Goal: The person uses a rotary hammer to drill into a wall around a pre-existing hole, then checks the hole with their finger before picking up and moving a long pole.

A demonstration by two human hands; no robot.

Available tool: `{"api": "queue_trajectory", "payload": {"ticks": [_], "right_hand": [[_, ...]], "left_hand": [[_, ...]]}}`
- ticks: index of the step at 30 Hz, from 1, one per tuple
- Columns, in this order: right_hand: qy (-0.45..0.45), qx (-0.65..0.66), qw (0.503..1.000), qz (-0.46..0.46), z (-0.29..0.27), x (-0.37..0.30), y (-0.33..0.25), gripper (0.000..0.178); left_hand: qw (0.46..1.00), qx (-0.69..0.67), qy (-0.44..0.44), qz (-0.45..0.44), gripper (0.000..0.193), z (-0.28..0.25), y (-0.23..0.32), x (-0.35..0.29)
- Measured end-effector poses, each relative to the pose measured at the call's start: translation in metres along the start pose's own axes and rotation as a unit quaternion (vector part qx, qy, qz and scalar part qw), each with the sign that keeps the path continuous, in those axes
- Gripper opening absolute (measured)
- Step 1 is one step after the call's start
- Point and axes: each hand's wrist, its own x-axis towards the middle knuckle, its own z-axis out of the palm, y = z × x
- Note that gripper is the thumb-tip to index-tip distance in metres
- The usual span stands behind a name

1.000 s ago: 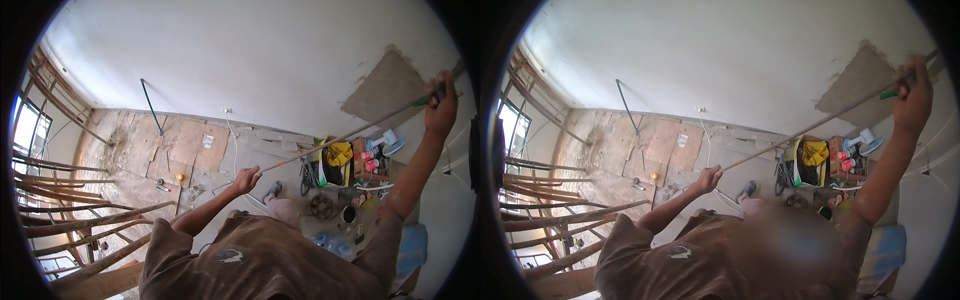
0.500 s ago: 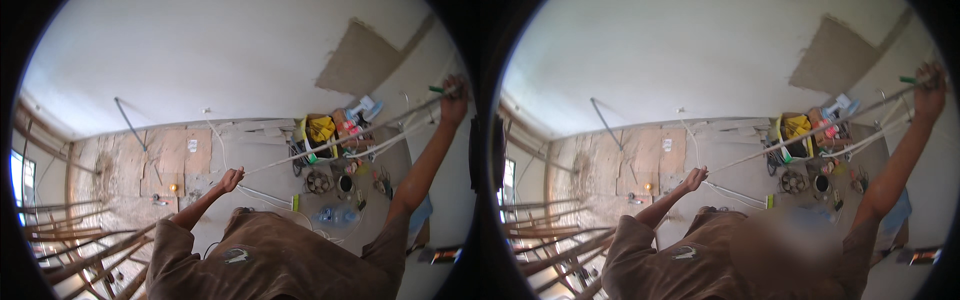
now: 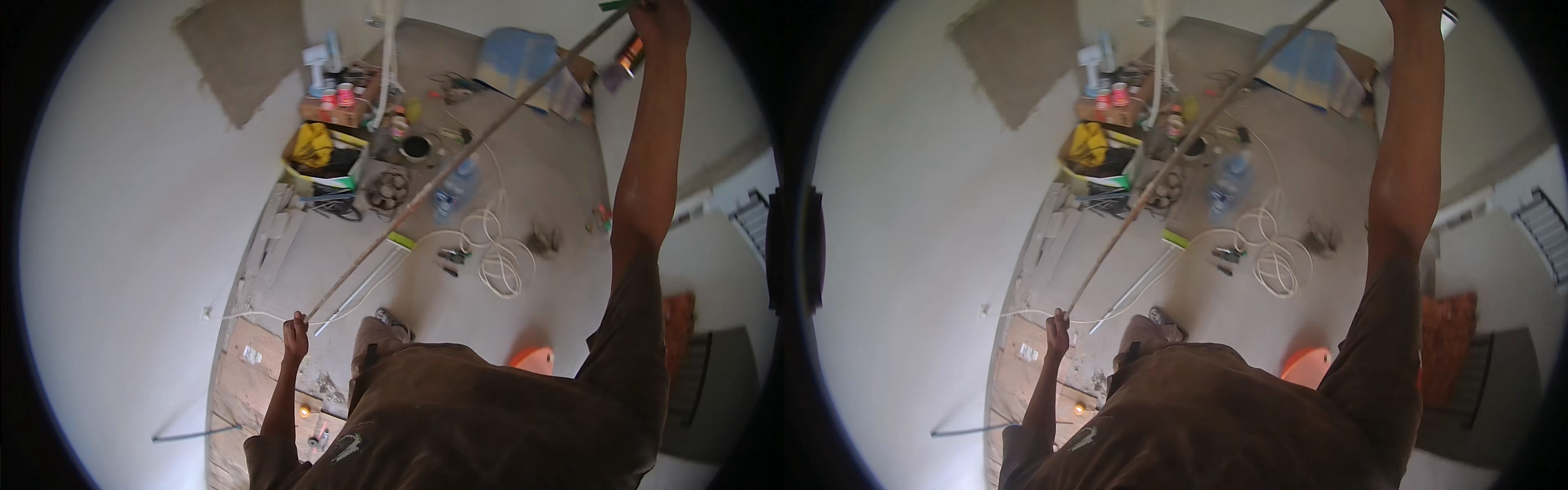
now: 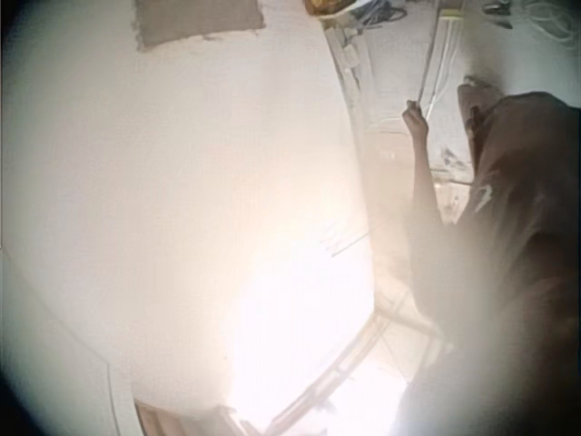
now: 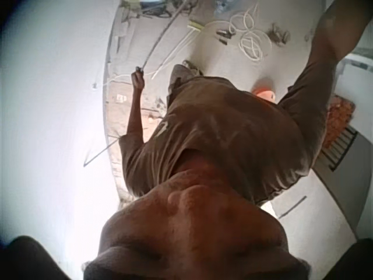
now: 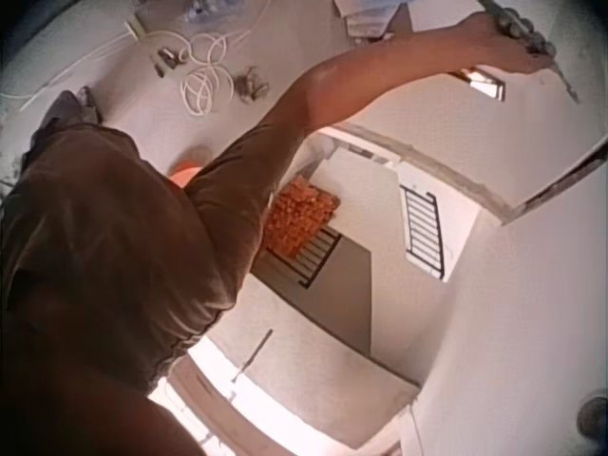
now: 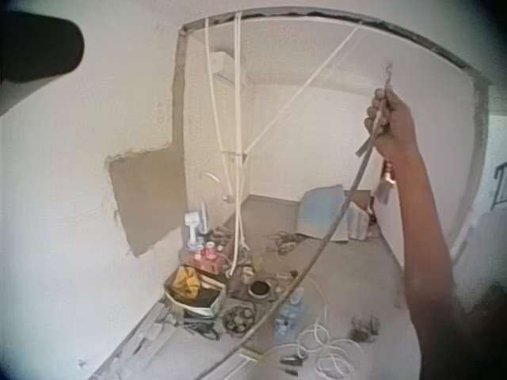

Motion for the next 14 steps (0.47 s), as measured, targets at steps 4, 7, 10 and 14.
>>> {"api": "queue_trajectory", "payload": {"ticks": [4,7,10,14], "right_hand": [[0.025,0.026,0.999,0.038,-0.090,-0.047,-0.067,0.029],[-0.067,-0.008,0.997,0.042,-0.157,-0.068,-0.125,0.024],[0.167,-0.175,0.970,0.000,-0.145,-0.088,-0.162,0.026],[0.193,-0.293,0.936,-0.009,-0.182,-0.104,-0.225,0.026]], "left_hand": [[0.936,0.032,-0.319,-0.143,0.058,0.036,0.017,0.028],[0.859,0.069,-0.480,-0.165,0.057,0.077,0.042,0.051],[0.844,-0.111,-0.515,-0.098,0.049,0.116,0.101,0.069],[0.875,-0.023,-0.468,0.123,0.047,0.181,0.196,0.096]]}}
